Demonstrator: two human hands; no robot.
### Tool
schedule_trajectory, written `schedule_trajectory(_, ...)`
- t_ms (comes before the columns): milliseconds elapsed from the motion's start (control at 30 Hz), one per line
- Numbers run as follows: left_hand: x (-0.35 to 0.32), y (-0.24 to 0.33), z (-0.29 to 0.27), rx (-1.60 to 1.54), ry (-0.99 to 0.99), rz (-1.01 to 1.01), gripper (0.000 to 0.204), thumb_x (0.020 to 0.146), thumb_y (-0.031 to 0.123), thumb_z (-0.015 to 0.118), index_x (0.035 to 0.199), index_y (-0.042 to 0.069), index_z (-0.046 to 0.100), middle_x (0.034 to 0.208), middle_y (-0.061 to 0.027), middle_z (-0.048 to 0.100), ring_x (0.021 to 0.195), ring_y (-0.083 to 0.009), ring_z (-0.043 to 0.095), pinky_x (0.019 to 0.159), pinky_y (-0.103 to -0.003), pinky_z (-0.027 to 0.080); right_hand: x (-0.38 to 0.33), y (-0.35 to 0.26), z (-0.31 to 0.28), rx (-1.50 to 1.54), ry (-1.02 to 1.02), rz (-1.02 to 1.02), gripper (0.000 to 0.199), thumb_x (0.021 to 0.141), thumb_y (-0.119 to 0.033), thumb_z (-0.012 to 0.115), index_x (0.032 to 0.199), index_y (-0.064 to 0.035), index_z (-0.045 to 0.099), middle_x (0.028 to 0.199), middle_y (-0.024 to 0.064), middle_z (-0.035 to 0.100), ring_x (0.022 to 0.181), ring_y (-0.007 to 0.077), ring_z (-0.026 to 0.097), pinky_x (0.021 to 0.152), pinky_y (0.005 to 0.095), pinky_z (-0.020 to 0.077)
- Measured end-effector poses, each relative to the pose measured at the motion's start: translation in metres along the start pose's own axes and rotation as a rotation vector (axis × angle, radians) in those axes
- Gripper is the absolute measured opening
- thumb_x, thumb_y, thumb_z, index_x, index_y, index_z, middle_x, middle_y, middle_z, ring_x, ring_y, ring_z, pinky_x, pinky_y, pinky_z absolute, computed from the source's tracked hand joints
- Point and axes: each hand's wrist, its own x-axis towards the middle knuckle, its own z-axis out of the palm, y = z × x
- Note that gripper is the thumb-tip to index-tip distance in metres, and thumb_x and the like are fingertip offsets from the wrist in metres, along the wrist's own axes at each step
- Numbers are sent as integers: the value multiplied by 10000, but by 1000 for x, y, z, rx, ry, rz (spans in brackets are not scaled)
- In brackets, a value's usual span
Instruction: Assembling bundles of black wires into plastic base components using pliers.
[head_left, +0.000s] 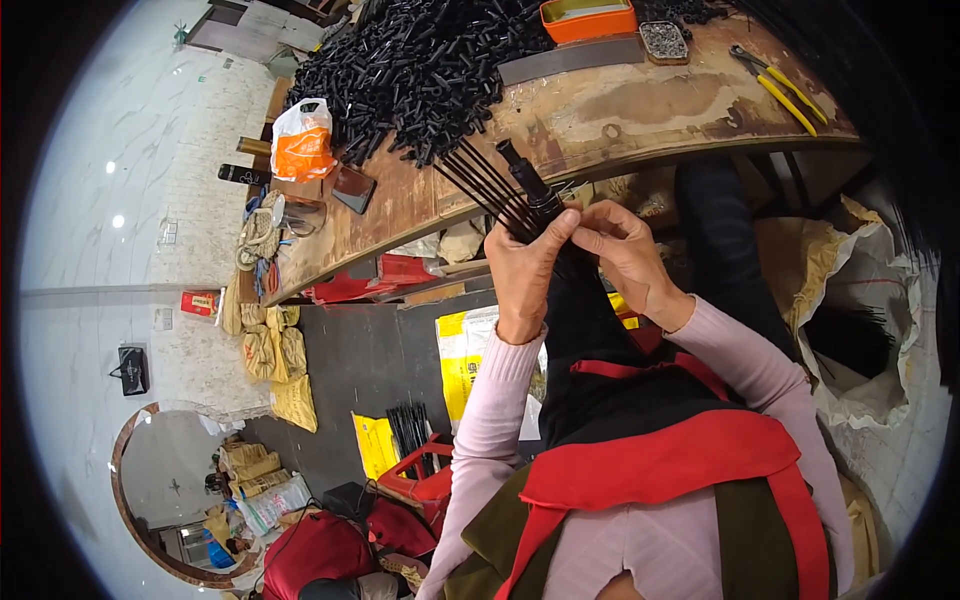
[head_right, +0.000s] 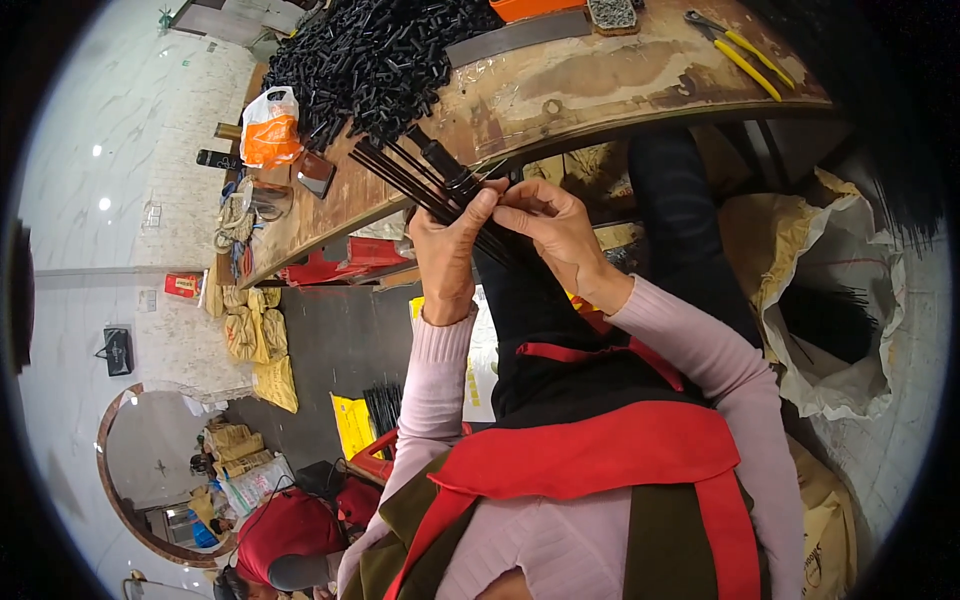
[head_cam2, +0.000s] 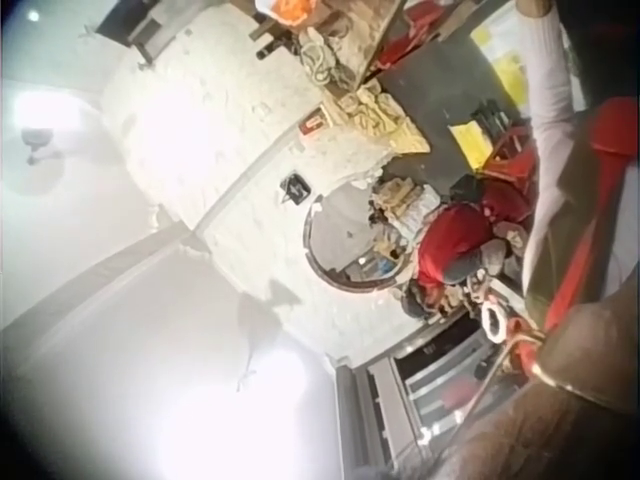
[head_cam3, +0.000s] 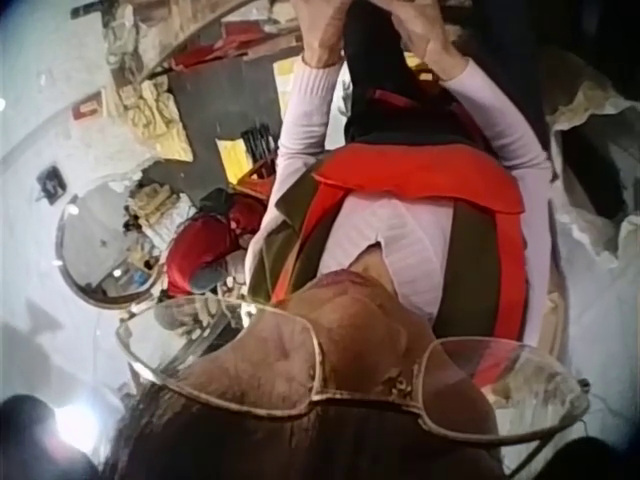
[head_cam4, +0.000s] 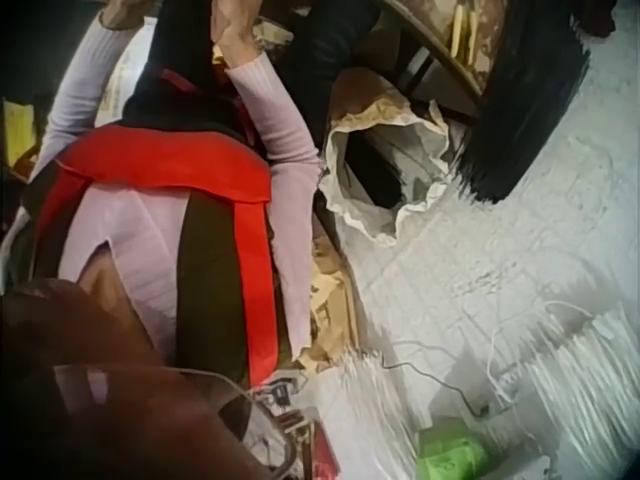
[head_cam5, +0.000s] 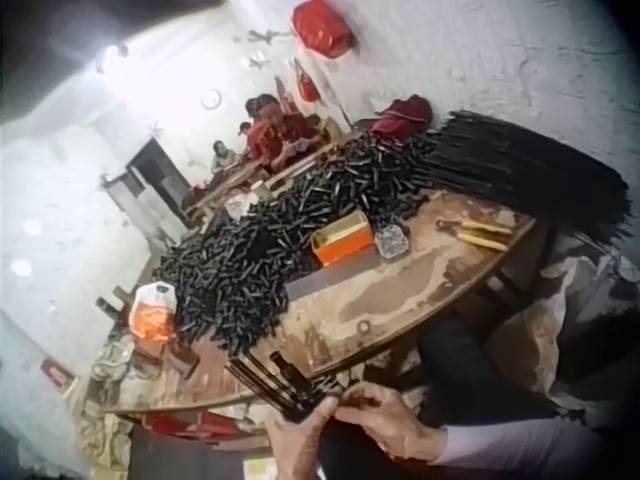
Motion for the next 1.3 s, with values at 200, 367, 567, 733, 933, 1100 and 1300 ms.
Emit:
schedule_trajectory(200, -2, 7, -2, 34, -20, -17, 164, 842, 22, 729, 988, -29, 673, 963, -134, 718, 880, -170, 675, 834, -285, 524, 3, 4, -3, 88, 25, 46, 179, 858, -4, 713, 1018, -50, 648, 1004, 20, 655, 950, 104, 605, 880, 244, 464)
schedule_trajectory(367, -4, 9, 5, 99, -20, -4, 160, 847, 17, 721, 989, -41, 676, 966, -140, 717, 888, -171, 676, 841, -282, 522, 8, -1, -13, 163, -51, 130, 217, 873, 11, 685, 1075, -61, 654, 1058, 24, 672, 1003, 123, 621, 918, 259, 467)
schedule_trajectory(567, 3, 9, -1, 70, -134, -27, 183, 881, 53, 697, 1028, -46, 652, 991, -145, 707, 962, -209, 677, 899, -318, 516, 0, -3, 6, 112, 62, 120, 141, 871, -23, 708, 996, -15, 643, 962, 43, 655, 936, 117, 616, 851, 248, 492)
schedule_trajectory(733, -3, 9, 5, 87, -175, 3, 220, 928, 117, 653, 1062, -56, 632, 1035, -158, 693, 1025, -232, 659, 958, -356, 485, -14, -4, 12, -109, 96, -153, 147, 879, -68, 717, 982, -6, 633, 969, 35, 651, 915, 68, 593, 832, 203, 477)
schedule_trajectory(933, -6, 18, 8, 574, -163, 104, 257, 970, 151, 585, 1035, -88, 655, 1036, -158, 703, 1034, -230, 653, 930, -338, 479, -8, -3, 3, -69, -7, -7, 210, 954, -155, 637, 1088, 7, 628, 1107, 41, 630, 1078, 96, 564, 937, 234, 436)
schedule_trajectory(1100, -8, 11, 13, 538, -147, 137, 268, 980, 118, 532, 972, -99, 689, 1032, -172, 708, 1002, -196, 651, 886, -318, 492, -4, -6, -9, 69, -176, 221, 323, 984, -198, 586, 1249, -14, 587, 1203, 26, 610, 1145, 102, 537, 992, 257, 409)
schedule_trajectory(1300, -9, -9, 18, 431, -67, 255, 179, 935, 92, 587, 981, -41, 699, 961, -132, 730, 848, -160, 678, 757, -293, 510, -9, -23, -3, 159, -213, 300, 346, 979, -205, 583, 1287, -50, 556, 1230, 22, 590, 1159, 125, 534, 1012, 280, 396)
